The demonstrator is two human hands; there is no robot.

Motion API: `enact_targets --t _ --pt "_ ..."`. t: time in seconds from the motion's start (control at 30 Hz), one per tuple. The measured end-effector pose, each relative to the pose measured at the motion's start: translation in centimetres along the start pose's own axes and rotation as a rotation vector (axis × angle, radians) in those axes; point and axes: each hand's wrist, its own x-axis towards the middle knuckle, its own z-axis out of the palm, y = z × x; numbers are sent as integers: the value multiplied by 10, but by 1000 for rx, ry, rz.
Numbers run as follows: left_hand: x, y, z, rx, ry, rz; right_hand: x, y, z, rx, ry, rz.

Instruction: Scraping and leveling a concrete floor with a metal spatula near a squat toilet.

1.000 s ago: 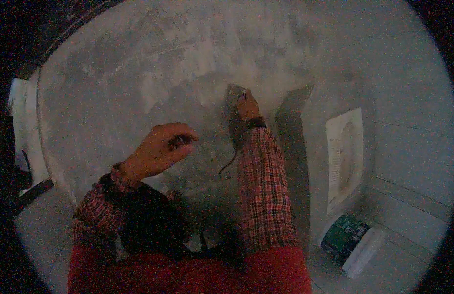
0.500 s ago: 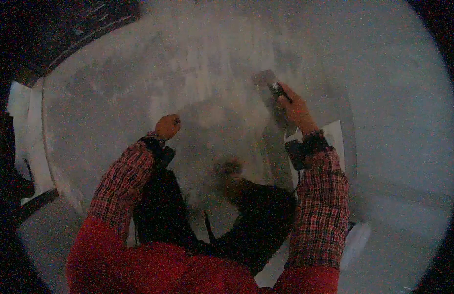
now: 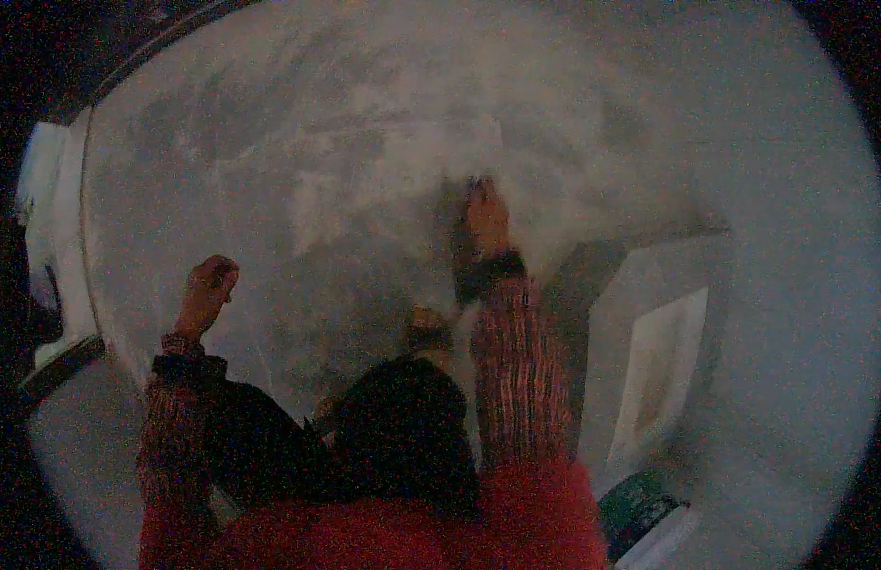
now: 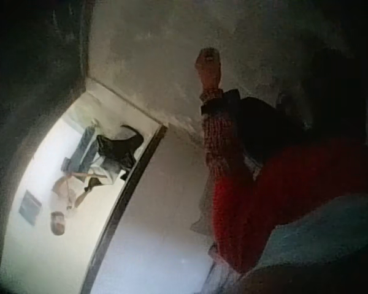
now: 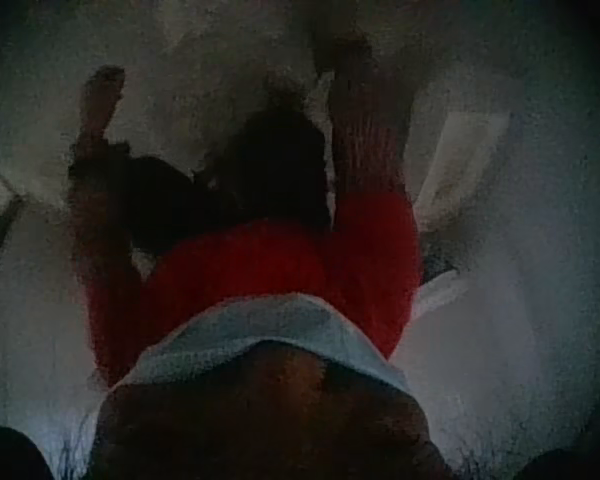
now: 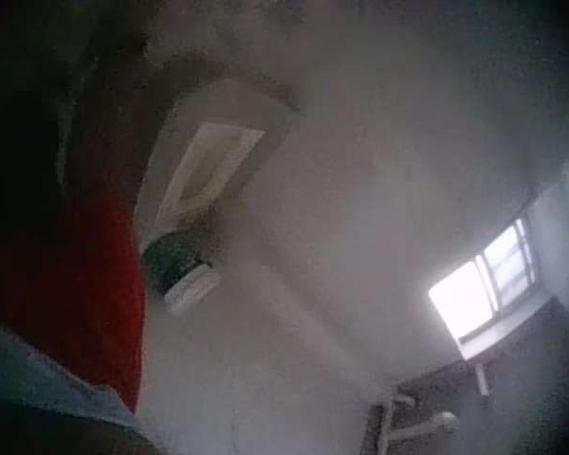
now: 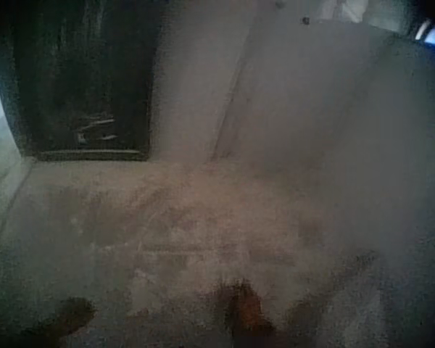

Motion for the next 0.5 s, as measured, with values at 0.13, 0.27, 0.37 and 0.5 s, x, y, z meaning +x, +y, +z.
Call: enact_targets --t 0.13,0.27,0.37,0.5 --pt "15 -3 -24 9 46 55 53 35 -15 352 -88 -32" --pt "-11 -16 -29 -77 221 -40 -20 9 -15 21 76 -338" --pt "19 17 -22 -56 190 10 86 -31 -42 261 -193 218" --pt "48 49 -9 -126 180 -72 84 6 -26 171 -78 -85"
